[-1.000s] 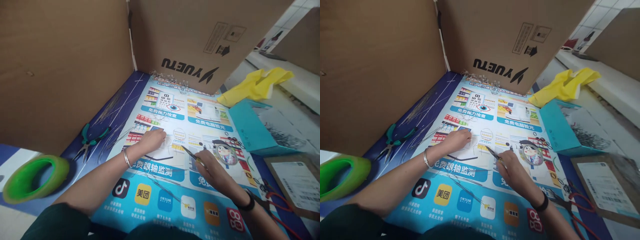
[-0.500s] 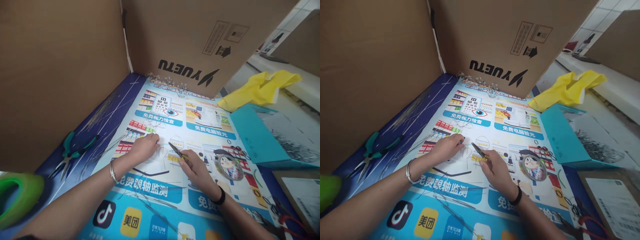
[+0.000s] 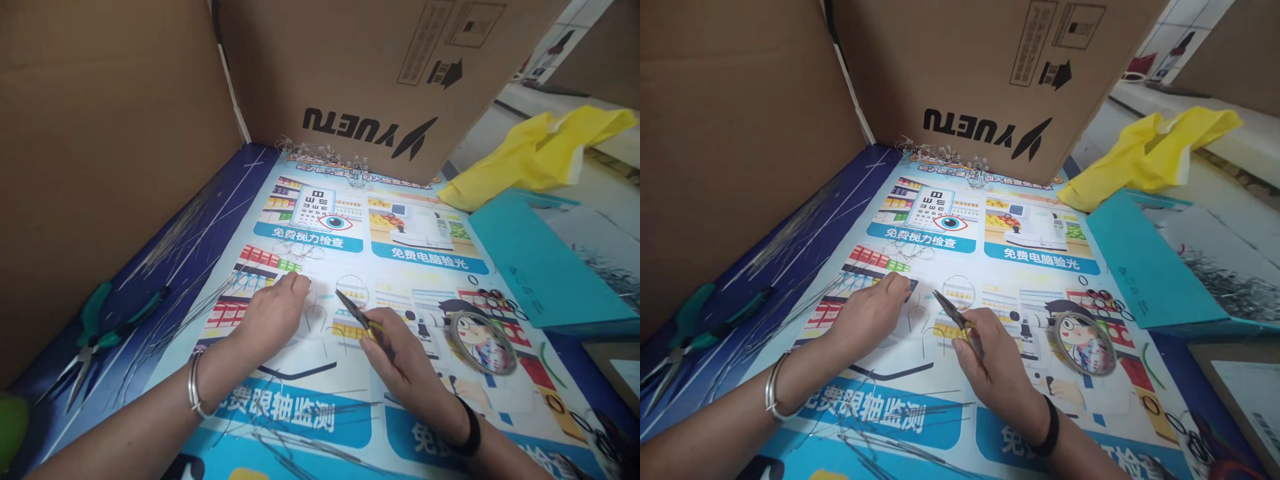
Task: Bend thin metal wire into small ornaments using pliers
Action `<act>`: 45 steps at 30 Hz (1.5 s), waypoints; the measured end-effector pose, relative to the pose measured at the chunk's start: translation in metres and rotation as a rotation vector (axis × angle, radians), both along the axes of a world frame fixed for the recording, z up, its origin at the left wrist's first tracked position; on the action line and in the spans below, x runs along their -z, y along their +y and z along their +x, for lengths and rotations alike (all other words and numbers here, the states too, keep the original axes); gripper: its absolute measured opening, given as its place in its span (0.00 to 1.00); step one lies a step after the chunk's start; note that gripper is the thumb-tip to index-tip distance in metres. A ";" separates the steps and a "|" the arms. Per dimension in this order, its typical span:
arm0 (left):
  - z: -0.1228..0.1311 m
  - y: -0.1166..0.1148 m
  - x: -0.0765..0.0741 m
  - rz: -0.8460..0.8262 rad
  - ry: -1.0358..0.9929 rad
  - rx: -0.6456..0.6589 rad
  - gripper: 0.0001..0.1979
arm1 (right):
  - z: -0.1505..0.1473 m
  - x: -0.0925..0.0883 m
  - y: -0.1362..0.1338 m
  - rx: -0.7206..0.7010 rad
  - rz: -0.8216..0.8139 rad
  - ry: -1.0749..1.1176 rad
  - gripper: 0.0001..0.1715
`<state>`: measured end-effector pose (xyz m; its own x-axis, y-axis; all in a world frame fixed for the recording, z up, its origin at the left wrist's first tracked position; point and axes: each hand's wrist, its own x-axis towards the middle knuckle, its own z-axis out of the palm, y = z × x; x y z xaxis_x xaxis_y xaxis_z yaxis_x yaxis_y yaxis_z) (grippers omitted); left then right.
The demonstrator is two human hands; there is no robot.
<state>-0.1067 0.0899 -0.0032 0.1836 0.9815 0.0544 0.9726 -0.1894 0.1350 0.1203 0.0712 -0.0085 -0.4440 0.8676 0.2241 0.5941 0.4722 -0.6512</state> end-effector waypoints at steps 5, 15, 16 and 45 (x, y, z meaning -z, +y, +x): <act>-0.006 -0.004 -0.004 0.128 -0.206 0.012 0.09 | -0.001 0.006 -0.002 0.000 0.057 -0.085 0.14; -0.001 0.004 -0.016 -0.303 -1.127 -0.217 0.07 | 0.009 0.010 0.009 -0.013 0.362 -0.305 0.18; 0.000 0.004 -0.016 -0.328 -1.172 -0.229 0.07 | 0.009 0.009 0.009 -0.033 0.388 -0.325 0.18; 0.014 -0.014 -0.014 -0.706 -1.508 -0.208 0.14 | 0.006 -0.005 0.000 -0.150 0.725 -0.369 0.21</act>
<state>-0.0929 0.0762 0.0110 0.2545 0.8880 -0.3829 -0.0975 0.4175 0.9034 0.1265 0.0711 -0.0033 -0.6984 0.4896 0.5220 0.6073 0.7914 0.0702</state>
